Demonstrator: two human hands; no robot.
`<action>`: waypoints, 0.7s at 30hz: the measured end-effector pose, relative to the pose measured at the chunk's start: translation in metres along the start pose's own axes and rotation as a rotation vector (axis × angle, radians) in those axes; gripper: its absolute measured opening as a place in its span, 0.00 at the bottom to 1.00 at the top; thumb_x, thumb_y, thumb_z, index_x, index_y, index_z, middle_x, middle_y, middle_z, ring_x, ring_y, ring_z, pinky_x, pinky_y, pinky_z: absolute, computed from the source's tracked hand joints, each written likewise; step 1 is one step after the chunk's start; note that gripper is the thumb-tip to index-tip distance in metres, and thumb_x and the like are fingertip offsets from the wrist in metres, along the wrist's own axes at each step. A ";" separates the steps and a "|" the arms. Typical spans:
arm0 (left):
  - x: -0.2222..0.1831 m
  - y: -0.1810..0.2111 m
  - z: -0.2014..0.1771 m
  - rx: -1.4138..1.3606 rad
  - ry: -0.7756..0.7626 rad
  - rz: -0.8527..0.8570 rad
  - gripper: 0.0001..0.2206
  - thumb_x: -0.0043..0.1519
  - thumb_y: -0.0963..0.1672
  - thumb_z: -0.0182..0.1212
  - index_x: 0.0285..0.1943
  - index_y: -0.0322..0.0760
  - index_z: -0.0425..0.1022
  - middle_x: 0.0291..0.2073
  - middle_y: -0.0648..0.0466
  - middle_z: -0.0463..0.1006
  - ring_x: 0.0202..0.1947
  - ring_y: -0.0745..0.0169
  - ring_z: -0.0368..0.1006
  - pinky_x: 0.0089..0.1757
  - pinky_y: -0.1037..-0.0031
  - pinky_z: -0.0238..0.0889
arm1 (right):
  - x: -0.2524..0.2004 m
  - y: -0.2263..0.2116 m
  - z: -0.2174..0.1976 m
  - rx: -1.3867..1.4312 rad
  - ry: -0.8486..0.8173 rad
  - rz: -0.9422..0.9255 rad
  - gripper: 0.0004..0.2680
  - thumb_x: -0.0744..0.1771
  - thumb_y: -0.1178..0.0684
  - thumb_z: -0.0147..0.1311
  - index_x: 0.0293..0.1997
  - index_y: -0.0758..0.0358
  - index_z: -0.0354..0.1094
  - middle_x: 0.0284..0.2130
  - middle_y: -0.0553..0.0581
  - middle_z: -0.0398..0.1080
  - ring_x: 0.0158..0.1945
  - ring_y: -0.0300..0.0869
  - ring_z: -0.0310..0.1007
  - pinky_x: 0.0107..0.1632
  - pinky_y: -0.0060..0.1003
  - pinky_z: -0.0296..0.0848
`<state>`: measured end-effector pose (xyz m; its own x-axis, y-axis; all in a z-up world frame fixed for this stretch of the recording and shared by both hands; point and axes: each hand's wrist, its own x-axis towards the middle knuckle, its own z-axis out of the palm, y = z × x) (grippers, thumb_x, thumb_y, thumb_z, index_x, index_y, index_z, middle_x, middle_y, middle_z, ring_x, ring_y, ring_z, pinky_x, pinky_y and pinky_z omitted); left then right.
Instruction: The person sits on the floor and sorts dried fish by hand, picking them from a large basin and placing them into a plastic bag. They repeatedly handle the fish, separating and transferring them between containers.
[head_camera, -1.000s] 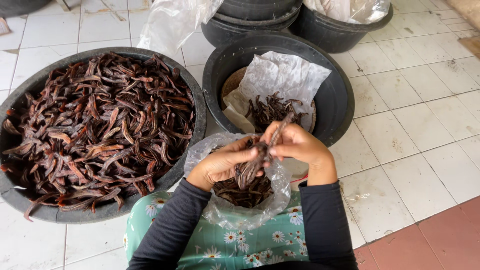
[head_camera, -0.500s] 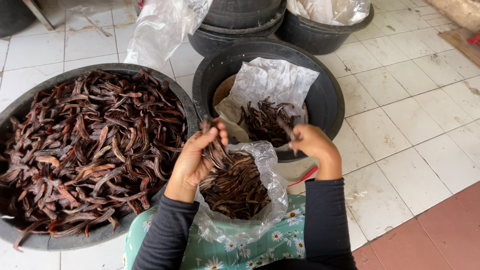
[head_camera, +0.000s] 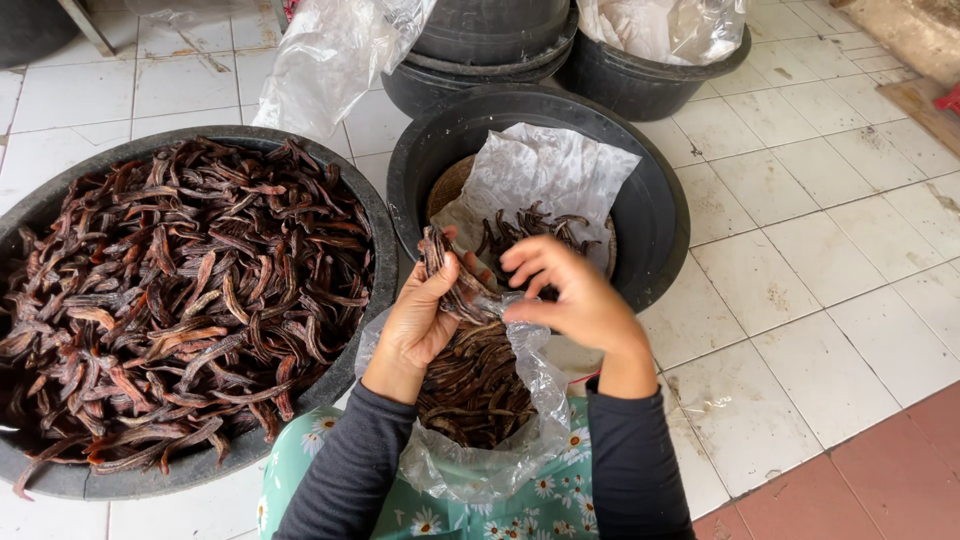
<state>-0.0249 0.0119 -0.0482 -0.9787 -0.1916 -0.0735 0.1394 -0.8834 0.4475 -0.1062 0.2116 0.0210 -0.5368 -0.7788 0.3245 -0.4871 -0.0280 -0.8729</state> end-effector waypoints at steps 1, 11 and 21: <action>0.001 -0.002 -0.001 0.005 -0.001 0.002 0.19 0.63 0.42 0.62 0.64 0.43 0.70 0.42 0.57 0.78 0.43 0.66 0.77 0.47 0.65 0.75 | 0.001 -0.004 0.009 -0.041 -0.041 0.023 0.17 0.60 0.60 0.69 0.51 0.65 0.67 0.46 0.53 0.71 0.45 0.38 0.73 0.43 0.32 0.75; 0.004 -0.012 -0.004 0.110 -0.028 0.039 0.09 0.64 0.41 0.66 0.51 0.38 0.75 0.39 0.57 0.80 0.38 0.66 0.78 0.39 0.72 0.75 | 0.010 0.009 0.021 0.107 -0.013 0.138 0.08 0.64 0.60 0.65 0.44 0.65 0.71 0.34 0.47 0.72 0.36 0.31 0.70 0.41 0.28 0.72; 0.001 -0.003 0.002 0.168 0.051 0.021 0.07 0.64 0.42 0.64 0.49 0.40 0.76 0.37 0.56 0.81 0.33 0.66 0.76 0.31 0.77 0.70 | 0.010 0.036 0.013 0.111 0.161 0.185 0.05 0.68 0.60 0.56 0.47 0.67 0.74 0.33 0.50 0.74 0.32 0.30 0.69 0.35 0.27 0.68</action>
